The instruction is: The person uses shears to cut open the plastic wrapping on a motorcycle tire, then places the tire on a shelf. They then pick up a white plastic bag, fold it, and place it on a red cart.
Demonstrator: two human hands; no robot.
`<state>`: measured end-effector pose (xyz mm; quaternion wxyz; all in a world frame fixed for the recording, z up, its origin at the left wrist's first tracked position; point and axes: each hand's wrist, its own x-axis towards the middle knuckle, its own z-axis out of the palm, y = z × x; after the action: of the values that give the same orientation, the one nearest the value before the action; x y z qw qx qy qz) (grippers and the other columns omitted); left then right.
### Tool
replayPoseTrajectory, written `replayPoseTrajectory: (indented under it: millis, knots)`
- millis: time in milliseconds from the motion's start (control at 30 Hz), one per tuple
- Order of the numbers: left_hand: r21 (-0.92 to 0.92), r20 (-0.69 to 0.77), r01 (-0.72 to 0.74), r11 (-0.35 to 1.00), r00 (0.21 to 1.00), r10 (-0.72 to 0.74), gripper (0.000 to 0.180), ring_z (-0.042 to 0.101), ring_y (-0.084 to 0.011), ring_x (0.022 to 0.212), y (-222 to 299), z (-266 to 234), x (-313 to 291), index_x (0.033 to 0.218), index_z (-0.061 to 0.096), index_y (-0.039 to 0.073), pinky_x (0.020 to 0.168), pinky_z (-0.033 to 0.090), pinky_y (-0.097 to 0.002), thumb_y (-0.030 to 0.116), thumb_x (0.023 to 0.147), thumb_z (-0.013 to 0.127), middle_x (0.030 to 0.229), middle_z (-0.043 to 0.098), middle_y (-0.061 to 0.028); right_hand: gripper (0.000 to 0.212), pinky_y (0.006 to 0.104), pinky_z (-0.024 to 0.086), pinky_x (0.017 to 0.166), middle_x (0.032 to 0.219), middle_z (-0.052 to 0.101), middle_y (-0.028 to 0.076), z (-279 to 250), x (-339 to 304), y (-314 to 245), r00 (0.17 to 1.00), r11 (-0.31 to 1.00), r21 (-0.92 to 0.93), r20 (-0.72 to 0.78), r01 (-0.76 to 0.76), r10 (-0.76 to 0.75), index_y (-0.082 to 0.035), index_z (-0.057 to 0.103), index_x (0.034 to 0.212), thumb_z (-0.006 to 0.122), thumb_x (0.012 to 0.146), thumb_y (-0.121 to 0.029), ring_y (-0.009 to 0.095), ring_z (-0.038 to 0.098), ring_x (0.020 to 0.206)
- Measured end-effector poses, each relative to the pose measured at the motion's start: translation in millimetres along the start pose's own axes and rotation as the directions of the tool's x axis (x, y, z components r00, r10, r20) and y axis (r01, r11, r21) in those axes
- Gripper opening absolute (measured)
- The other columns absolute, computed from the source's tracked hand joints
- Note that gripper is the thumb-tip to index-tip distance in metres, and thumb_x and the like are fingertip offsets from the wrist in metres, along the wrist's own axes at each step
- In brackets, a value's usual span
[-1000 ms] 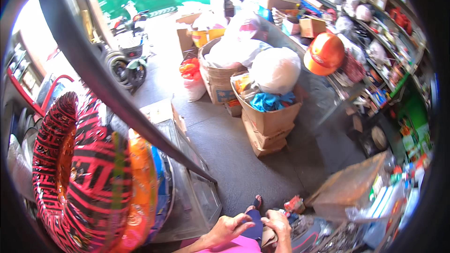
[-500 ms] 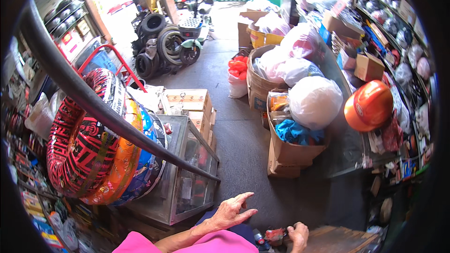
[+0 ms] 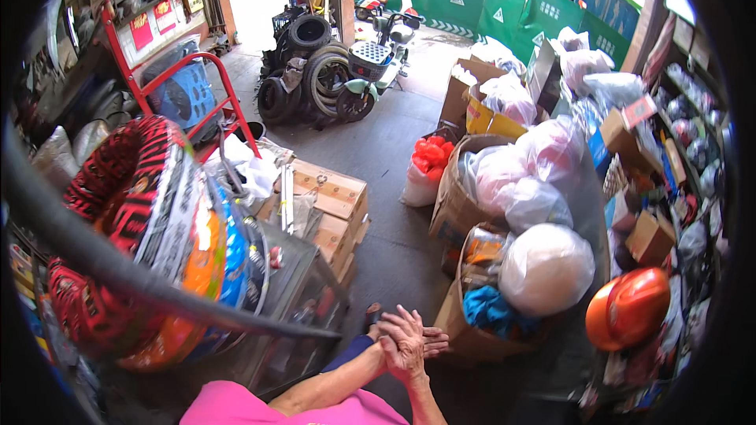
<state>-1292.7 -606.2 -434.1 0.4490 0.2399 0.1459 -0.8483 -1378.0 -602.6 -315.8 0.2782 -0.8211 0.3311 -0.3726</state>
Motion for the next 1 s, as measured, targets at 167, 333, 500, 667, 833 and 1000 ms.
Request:
replayPoseTrajectory:
  millis: [167, 333, 500, 667, 833, 1000]
  knots:
    - [0.165, 0.116, -0.109, 0.98, 0.989, 0.09, 0.026, 0.058, -0.0118, 0.088, 87.0, 152.7, 40.6, 0.095, 0.062, 0.013, 0.084, 0.047, -0.0268, 0.036, 0.098, 0.049, 0.091, 0.064, 0.0009, 0.044, 0.0425, 0.034, 0.105, 0.121, 0.058, 0.02, -12.1, 86.7, 111.2, 0.902, 0.957, 0.04, -0.324, -0.287, 0.284, 0.0, 0.058, 0.12, 0.041, 0.097, -0.034, 0.036, 0.05, 0.119]
    - [0.525, 0.324, -0.687, 0.503, 0.707, 0.629, 0.054, 0.043, -0.0225, 0.128, 193.8, 308.7, 12.6, 0.139, 0.036, 0.005, 0.1, 0.039, -0.0373, 0.037, 0.098, 0.05, 0.14, 0.043, -0.0108, 0.077, 0.0405, 0.035, 0.106, 0.142, 0.042, 0.017, -29.9, 166.7, 213.8, 0.244, -0.113, 0.821, 0.294, -0.56, 0.924, 0.0, 0.04, 0.137, 0.031, 0.094, -0.063, 0.031, 0.042, 0.129]
    - [0.707, 0.691, -0.408, -0.577, 0.227, 0.686, 0.068, 0.027, -0.0363, 0.138, 237.4, 280.1, 84.2, 0.141, 0.036, 0.005, 0.113, 0.019, -0.044, 0.054, 0.095, 0.042, 0.146, 0.034, -0.0222, 0.094, 0.0555, 0.028, 0.108, 0.15, 0.029, 0.017, 14.8, 256.6, 220.5, 0.785, -0.711, 0.667, 0.555, -0.223, 0.274, -0.004, 0.024, 0.145, 0.03, 0.086, -0.075, 0.04, 0.03, 0.135]
    - [0.562, 0.718, -0.071, -0.824, 0.537, 0.443, 0.075, 0.027, -0.0354, 0.139, 285.3, 200.0, 133.3, 0.146, 0.032, 0.014, 0.112, 0.017, -0.0558, 0.055, 0.087, 0.053, 0.149, 0.032, -0.017, 0.088, 0.0573, 0.036, 0.101, 0.139, 0.043, 0.023, -8.9, 356.3, 272.7, 0.57, -0.607, 0.695, 0.697, -0.387, 0.435, -0.003, 0.043, 0.134, 0.031, 0.086, -0.075, 0.043, 0.045, 0.123]
    - [0.721, -0.165, 0.611, -0.327, 0.61, 0.775, 0.075, 0.048, -0.0448, 0.12, 373.3, 83.5, 156.8, 0.134, 0.042, 0.004, 0.098, 0.037, -0.0579, 0.04, 0.075, 0.072, 0.13, 0.053, -0.0178, 0.062, 0.0548, 0.039, 0.103, 0.13, 0.052, 0.023, -78.9, 485.0, 329.5, 0.744, -0.463, 0.858, 0.456, -0.223, 0.488, 0.002, 0.054, 0.119, 0.042, 0.094, -0.054, 0.037, 0.049, 0.122]
    - [0.823, -0.53, 0.41, 0.393, 0.303, 0.792, 0.059, 0.056, -0.0367, 0.115, 407.1, 31.1, 157.3, 0.119, 0.054, -0.008, 0.096, 0.044, -0.041, 0.033, 0.078, 0.068, 0.12, 0.057, -0.0305, 0.042, 0.0409, 0.054, 0.083, 0.108, 0.066, 0.015, -140.4, 540.3, 444.0, 0.621, -0.13, 0.942, 0.303, -0.309, 0.723, -0.002, 0.061, 0.105, 0.045, 0.096, -0.039, 0.028, 0.065, 0.096]
